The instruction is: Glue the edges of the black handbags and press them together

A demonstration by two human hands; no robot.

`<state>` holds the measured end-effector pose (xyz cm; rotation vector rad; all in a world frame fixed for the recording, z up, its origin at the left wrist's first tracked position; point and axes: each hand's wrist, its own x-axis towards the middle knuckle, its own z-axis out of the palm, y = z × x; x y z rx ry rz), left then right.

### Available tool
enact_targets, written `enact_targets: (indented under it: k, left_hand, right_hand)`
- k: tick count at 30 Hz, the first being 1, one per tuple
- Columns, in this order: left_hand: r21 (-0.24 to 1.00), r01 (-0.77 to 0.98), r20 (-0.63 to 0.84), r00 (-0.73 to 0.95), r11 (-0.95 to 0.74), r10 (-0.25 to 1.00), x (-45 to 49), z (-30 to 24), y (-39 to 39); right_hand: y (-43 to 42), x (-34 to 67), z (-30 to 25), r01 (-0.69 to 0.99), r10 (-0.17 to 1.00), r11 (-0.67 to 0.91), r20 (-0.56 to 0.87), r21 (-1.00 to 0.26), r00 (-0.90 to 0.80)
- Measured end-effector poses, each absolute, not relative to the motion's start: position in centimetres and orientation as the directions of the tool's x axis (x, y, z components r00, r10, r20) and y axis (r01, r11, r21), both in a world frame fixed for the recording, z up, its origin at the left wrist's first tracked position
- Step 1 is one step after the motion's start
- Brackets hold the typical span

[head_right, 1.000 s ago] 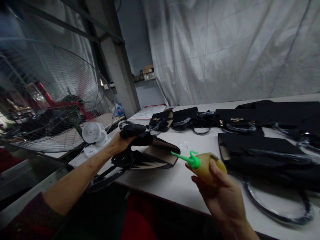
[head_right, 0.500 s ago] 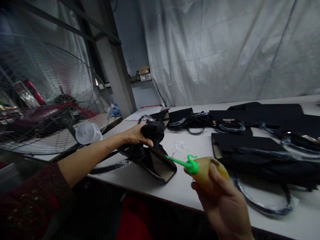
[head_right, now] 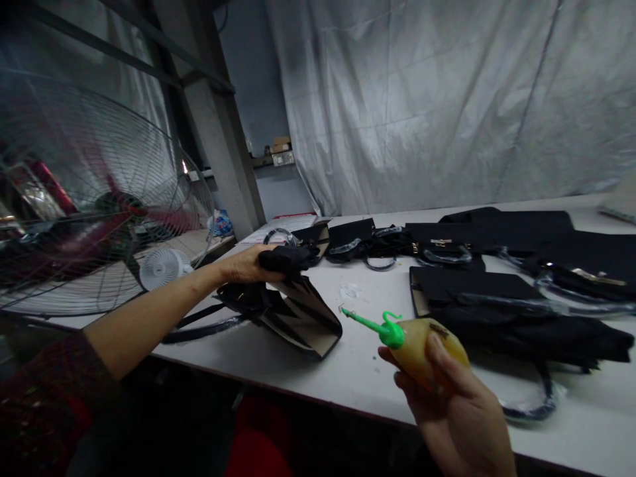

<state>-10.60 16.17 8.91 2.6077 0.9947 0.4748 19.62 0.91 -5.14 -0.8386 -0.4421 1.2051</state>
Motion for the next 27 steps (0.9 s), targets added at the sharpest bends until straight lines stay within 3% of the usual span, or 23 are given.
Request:
enact_targets:
  k: [4,8,13,16,20,23,27]
  left_hand:
    - [0.447,0.636,0.084,0.671,-0.630,0.737,-11.4,12.2,16.5]
    - [0.510,0.632,-0.032,0.692,-0.584,0.721,-9.6,14.0,17.0]
    - [0.394,0.623,-0.212,0.777,-0.676,0.592,-4.4,11.7,17.9]
    - [0.367,0.566,-0.295,0.824,-0.738,0.484,-0.9,8.9,18.4]
    - [0.336,0.569,-0.396,0.808,-0.750,0.435,2.8,4.4,19.0]
    - [0.366,0.579,-0.443,0.797,-0.729,0.410,3.9,0.8,19.6]
    - [0.432,0.595,-0.461,0.792,-0.678,0.402,3.8,-2.7,20.5]
  right_hand:
    - [0.2,20.3,-4.8,-0.722,0.873,0.037,-0.329,-0.690,0.359]
    - [-0.5,21.1,-4.6,-0.686,0.848,0.071,-0.318,-0.724,0.424]
    - [-0.9,21.4,-4.9,-0.595,0.870,0.109,-0.213,-0.797,0.445]
    - [-1.3,22.1,-5.5,-0.448,0.878,0.132,-0.106,-0.884,0.468]
    - [-2.4,23.5,-6.5,-0.124,0.857,0.145,0.062,-0.982,0.511]
    - [-3.1,24.2,-7.5,0.092,0.836,0.119,0.150,-0.989,0.528]
    - [-3.2,24.4,-9.4,0.210,0.833,0.138,0.228,-0.968,0.504]
